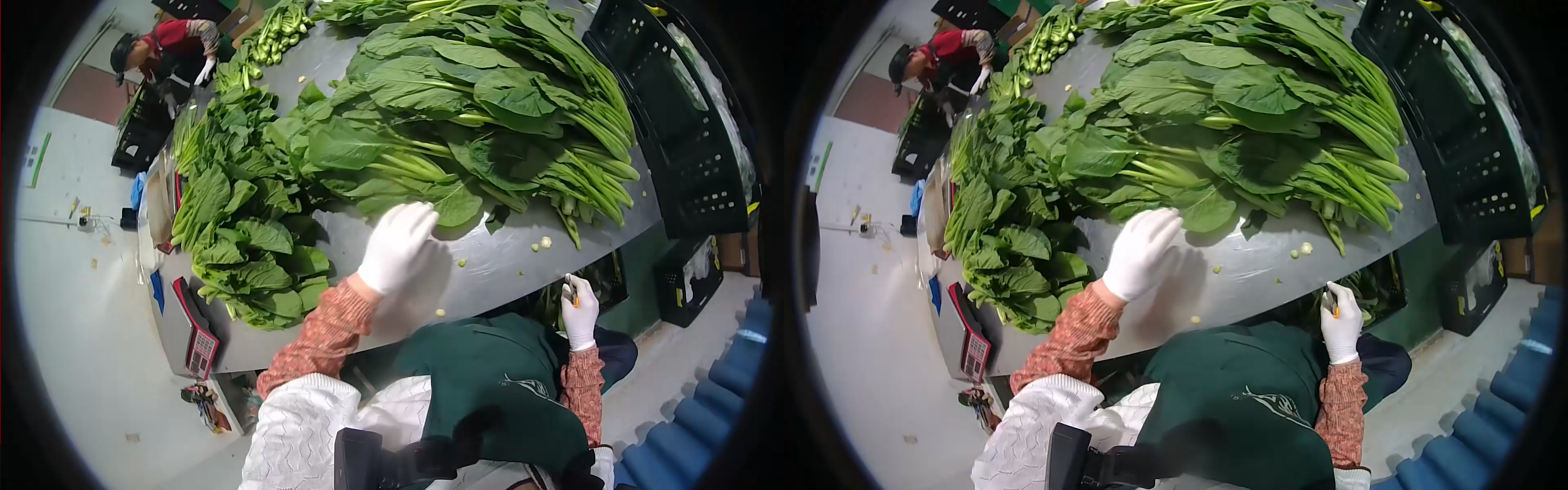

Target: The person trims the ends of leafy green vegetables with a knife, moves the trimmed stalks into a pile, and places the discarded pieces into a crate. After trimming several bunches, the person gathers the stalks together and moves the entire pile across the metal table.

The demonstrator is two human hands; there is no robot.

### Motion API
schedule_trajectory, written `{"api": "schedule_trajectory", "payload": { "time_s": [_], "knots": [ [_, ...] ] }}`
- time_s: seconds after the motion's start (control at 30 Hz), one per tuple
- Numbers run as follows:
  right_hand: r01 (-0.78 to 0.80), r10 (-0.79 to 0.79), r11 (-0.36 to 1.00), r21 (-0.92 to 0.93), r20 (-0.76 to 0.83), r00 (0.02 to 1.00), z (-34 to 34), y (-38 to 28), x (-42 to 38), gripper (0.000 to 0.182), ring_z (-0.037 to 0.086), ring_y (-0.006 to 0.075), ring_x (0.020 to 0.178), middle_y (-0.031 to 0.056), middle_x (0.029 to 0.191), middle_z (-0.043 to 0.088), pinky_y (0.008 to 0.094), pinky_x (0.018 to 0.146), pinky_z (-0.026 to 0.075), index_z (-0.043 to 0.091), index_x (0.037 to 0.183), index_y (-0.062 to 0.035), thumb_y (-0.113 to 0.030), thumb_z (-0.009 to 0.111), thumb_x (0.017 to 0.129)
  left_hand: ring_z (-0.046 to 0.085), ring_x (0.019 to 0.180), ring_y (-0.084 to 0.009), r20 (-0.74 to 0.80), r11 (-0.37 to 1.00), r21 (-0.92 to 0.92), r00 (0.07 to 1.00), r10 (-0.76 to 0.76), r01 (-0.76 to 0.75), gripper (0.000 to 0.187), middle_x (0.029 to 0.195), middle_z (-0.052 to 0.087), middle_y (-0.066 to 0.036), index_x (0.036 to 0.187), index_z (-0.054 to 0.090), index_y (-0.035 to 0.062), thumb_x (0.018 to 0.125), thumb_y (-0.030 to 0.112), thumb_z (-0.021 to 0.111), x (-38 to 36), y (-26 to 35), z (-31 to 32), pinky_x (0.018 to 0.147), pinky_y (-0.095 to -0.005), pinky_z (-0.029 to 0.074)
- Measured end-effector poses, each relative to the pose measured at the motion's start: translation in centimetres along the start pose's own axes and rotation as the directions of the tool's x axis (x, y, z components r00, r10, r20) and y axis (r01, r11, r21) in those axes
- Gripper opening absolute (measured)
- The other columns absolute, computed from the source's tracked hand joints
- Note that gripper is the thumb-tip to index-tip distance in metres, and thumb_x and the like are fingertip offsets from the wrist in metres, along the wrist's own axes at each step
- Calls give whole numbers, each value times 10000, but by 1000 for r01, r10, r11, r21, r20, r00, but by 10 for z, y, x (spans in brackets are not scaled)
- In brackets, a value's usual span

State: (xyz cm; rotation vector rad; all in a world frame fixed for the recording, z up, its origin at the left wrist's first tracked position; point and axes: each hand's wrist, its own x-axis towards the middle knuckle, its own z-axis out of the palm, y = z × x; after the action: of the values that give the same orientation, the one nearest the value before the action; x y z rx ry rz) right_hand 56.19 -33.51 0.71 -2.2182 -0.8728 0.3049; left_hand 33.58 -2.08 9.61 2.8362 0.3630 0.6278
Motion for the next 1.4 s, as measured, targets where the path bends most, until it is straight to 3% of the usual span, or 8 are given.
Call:
{"api": "schedule_trajectory", "payload": {
  "time_s": [0.33,0.53,0.67,0.83,0.9,0.97,1.17,1.4],
  "knots": [
    [-83,84,996,15,-23,996,-4,5,-12,215,650,246,825,128,965,656,310,758,508,641,1072,-5,-7,657,858,561,1120,-312,147,924,377,989,7,-62,330,1166,609,-150,1088,607,8,769,89,592,51,-57,56,1004,-436,421],
    [-100,93,979,179,50,994,3,8,-16,184,642,167,906,105,1035,673,280,825,513,625,1090,52,52,587,910,614,972,-292,-223,905,-202,883,-414,373,235,1031,655,-110,1017,672,71,785,63,699,-33,5,32,870,-386,484],
    [-105,83,979,174,131,988,7,8,-13,195,647,173,928,121,1034,683,275,833,505,622,1092,55,59,586,900,569,797,-255,-441,557,-300,406,-801,774,37,862,585,-107,882,627,25,858,45,647,-153,-3,-16,750,-347,470],
    [114,-131,985,130,136,982,15,-15,-2,183,659,246,906,152,990,673,317,838,502,627,1058,50,54,596,878,563,784,-189,-815,323,-506,-319,-484,800,150,869,621,-49,870,632,-5,927,125,585,-343,-102,-113,742,-305,470],
    [177,-191,978,108,136,972,19,-29,1,170,660,249,877,147,961,667,318,810,505,631,1047,39,29,614,878,594,964,-236,-352,135,-905,-532,-770,403,324,1116,655,-68,1097,649,44,935,319,591,-453,-131,-111,870,-384,473],
    [214,-220,975,51,155,963,28,-43,3,194,657,293,808,131,921,656,344,744,522,644,1019,-5,16,654,826,523,1198,-280,218,-154,-976,-774,-595,-157,611,1363,561,-60,1339,554,130,907,562,543,-387,-106,-109,1009,-497,398],
    [496,-383,859,-128,483,788,69,-113,21,537,652,322,895,105,1098,616,403,757,532,582,1196,-87,-139,747,687,443,1305,-314,303,-232,-909,-165,-939,-347,762,1440,498,-38,1417,495,197,863,720,476,-367,-140,-81,1077,-569,326],
    [682,-540,715,-157,495,681,104,-142,39,611,519,324,1134,141,1244,566,463,986,385,554,1244,-58,-250,777,709,462,1293,-310,340,-281,-927,-242,-909,-248,732,1405,538,-52,1388,523,172,863,681,544,-355,-136,-89,1076,-546,349]
  ]
}}
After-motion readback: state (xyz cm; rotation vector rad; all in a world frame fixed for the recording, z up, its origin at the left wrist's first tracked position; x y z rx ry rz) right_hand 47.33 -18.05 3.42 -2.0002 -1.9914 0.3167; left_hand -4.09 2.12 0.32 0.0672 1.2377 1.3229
